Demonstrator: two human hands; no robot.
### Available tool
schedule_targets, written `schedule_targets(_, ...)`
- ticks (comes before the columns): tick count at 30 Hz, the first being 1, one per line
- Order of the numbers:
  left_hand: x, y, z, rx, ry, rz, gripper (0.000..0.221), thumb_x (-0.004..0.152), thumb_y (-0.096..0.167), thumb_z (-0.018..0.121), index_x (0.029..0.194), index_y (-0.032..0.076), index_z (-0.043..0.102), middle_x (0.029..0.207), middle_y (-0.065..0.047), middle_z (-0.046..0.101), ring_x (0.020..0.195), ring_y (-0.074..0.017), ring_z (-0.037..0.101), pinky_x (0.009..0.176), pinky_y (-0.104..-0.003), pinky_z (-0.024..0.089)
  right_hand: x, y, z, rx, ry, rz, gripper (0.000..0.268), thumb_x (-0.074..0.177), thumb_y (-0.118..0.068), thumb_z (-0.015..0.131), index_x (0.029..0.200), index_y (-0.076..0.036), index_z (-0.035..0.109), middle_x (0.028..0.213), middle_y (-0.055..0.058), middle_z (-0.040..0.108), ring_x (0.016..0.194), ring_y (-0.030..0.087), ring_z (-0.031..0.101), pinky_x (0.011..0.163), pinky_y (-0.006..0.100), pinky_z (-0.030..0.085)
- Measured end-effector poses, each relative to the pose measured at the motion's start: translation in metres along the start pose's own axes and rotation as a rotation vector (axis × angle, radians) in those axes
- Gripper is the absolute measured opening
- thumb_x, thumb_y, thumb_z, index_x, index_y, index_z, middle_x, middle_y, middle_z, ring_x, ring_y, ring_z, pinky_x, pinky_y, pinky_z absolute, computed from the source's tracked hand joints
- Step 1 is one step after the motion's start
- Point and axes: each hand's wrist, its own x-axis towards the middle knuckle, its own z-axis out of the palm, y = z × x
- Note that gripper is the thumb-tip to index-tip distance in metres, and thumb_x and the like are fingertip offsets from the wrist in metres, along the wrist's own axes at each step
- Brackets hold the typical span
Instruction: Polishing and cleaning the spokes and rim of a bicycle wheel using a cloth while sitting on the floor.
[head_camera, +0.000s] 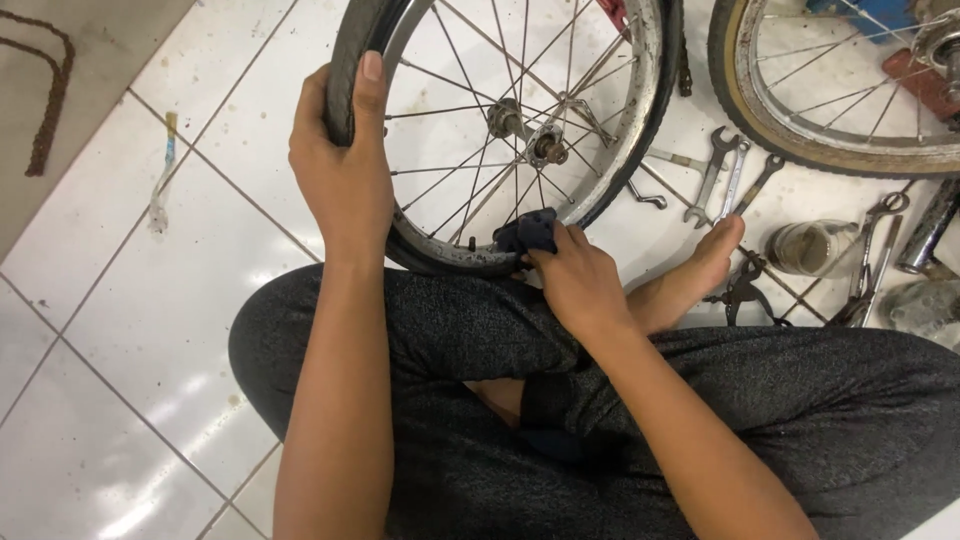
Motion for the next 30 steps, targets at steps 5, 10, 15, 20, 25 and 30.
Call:
schedule_targets(5,0.000,-0.008,0.003,0.002,0.008,0.018,0.072,0.096,0.065,0.045,0.120,0.000,0.066,0.074,-0.001,0.063,0.063,-0.0110,0.056,0.055,-0.026,0.041,0.006,-0.010,0.002,-0.078,-0.083,0.107,0.028,0.086,-0.013,0.063,0.109,-0.005,0.078,0.131,0.021,0.060,0.107,0.038,0.060,0.082,0.047,0.054)
schedule_targets(10,-0.001,-0.005,0.003,-0.008,-0.001,0.013,0.069,0.096,0.063,0.047,0.121,0.002,0.066,0.078,-0.003,0.067,0.067,-0.0118,0.061,0.059,-0.026,0.046,-0.002,-0.001,-0.020,0.042,-0.146,0.063,0.027,0.088,-0.011,0.060,0.107,-0.012,0.078,0.116,0.011,0.068,0.102,0.032,0.064,0.081,0.044,0.053)
schedule_targets(15,-0.002,0.006,0.005,-0.030,-0.014,0.083,0.063,0.099,0.058,0.050,0.121,0.000,0.064,0.082,-0.006,0.069,0.073,-0.0135,0.065,0.066,-0.027,0.051,-0.002,0.006,-0.008,0.128,0.128,-0.033,0.018,0.086,-0.007,0.069,0.100,-0.010,0.080,0.108,0.004,0.070,0.105,0.026,0.064,0.076,0.039,0.054)
schedule_targets(20,-0.006,0.007,0.002,-0.012,-0.037,0.177,0.055,0.104,0.052,0.052,0.125,0.002,0.063,0.078,-0.002,0.065,0.062,-0.0103,0.053,0.058,-0.026,0.040,0.004,0.013,0.031,0.257,0.018,-0.035,0.025,0.083,-0.005,0.070,0.106,-0.008,0.079,0.134,0.010,0.063,0.104,0.032,0.065,0.084,0.040,0.054)
schedule_targets(25,-0.010,0.012,-0.002,0.013,-0.035,0.117,0.058,0.103,0.052,0.052,0.124,-0.001,0.064,0.078,-0.003,0.064,0.064,-0.0106,0.055,0.058,-0.025,0.042,0.011,-0.001,-0.010,0.213,-0.046,0.010,0.021,0.087,-0.014,0.066,0.103,-0.006,0.079,0.123,0.007,0.068,0.095,0.032,0.067,0.080,0.040,0.053)
schedule_targets(30,-0.002,0.008,-0.003,-0.062,-0.005,-0.011,0.063,0.098,0.055,0.055,0.119,-0.003,0.067,0.072,-0.001,0.061,0.059,-0.0085,0.056,0.050,-0.022,0.043,0.016,0.012,-0.029,0.154,-0.297,0.061,0.039,0.089,-0.016,0.057,0.124,-0.021,0.075,0.144,0.014,0.060,0.100,0.031,0.071,0.074,0.037,0.056)
